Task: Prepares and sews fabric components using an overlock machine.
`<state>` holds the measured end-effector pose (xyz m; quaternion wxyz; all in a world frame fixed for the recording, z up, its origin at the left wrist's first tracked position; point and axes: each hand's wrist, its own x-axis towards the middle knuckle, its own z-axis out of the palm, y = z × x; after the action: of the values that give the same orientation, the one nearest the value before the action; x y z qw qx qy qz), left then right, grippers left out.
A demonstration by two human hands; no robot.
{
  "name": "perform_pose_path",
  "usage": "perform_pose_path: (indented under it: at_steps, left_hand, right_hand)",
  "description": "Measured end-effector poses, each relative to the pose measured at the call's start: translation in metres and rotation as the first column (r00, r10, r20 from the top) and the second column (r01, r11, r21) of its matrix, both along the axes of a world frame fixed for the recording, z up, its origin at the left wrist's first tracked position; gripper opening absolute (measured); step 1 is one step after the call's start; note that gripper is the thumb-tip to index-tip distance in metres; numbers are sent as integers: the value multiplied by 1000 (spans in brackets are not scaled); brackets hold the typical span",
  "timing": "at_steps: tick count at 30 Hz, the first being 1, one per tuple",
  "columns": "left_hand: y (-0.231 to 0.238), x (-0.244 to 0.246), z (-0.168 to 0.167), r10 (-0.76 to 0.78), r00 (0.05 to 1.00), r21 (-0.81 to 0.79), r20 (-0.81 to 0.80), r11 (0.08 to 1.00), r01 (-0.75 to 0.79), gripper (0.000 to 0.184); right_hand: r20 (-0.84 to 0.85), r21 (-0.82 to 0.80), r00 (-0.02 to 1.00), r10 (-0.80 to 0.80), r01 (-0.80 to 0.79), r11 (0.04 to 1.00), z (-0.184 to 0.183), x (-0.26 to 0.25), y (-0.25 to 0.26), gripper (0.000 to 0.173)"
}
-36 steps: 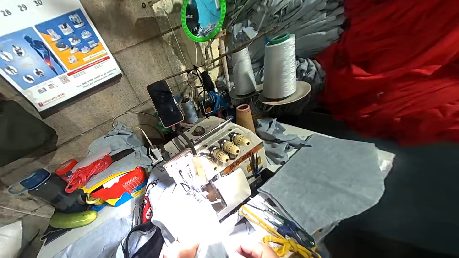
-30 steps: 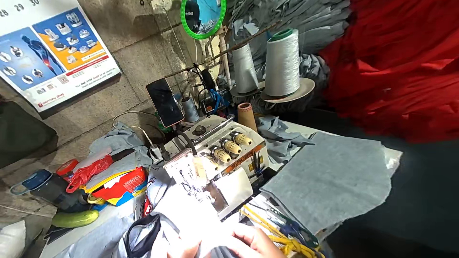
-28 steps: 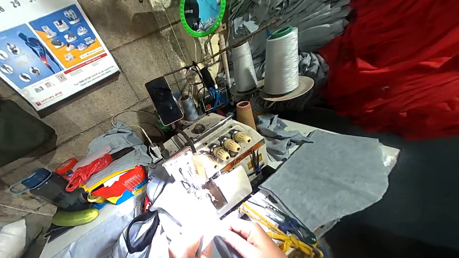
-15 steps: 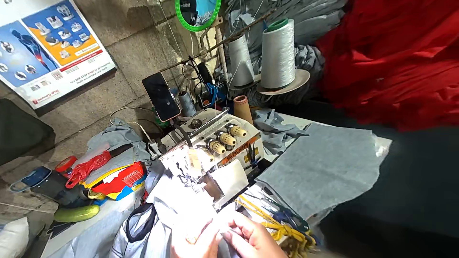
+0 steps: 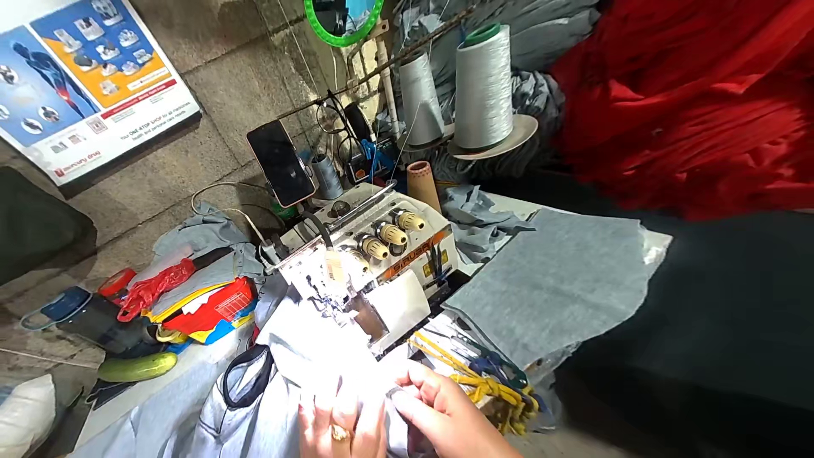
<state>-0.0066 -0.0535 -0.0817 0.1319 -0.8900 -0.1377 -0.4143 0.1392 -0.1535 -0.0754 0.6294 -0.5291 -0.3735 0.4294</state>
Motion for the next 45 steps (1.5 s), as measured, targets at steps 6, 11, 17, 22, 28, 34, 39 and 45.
perform_pose_path:
  at_steps: [6, 11, 17, 22, 28, 34, 39, 45]
  left_hand:
    - [3, 12, 22, 123, 988, 80, -96, 990, -115, 18]
    - [1, 6, 32, -7, 989, 67, -147, 998, 17, 22]
    - [7, 4, 25, -103, 986, 37, -135, 993, 109, 23]
    - [3, 4, 20, -104, 989, 10, -107, 994, 106, 22]
    - [-10, 10, -5, -23, 1000, 50, 12, 998, 22, 41]
    - [2, 7, 3, 193, 978, -70, -82, 978, -198, 33]
    - [29, -1, 18, 193, 974, -219, -118, 952, -215, 32]
    - [70, 5, 55, 112, 843, -565, -527, 694, -445, 45]
  right_hand:
    - [20, 22, 1000, -24, 24, 999, -4, -1, -4, 10]
    - [75, 27, 997, -35, 33, 999, -6, 0, -4, 10]
    - [103, 31, 994, -24, 21, 999, -6, 0, -1, 14]
    - [82, 36, 996, -45, 42, 998, -5, 1, 10, 16]
    - [189, 87, 974, -122, 107, 990, -1, 5, 15, 15]
    - [222, 100, 962, -159, 140, 985, 0, 8, 24, 15]
    - [264, -52, 955, -138, 157, 986, 14, 15, 60, 22]
    - [286, -128, 948, -139, 181, 975, 20, 20, 87, 25]
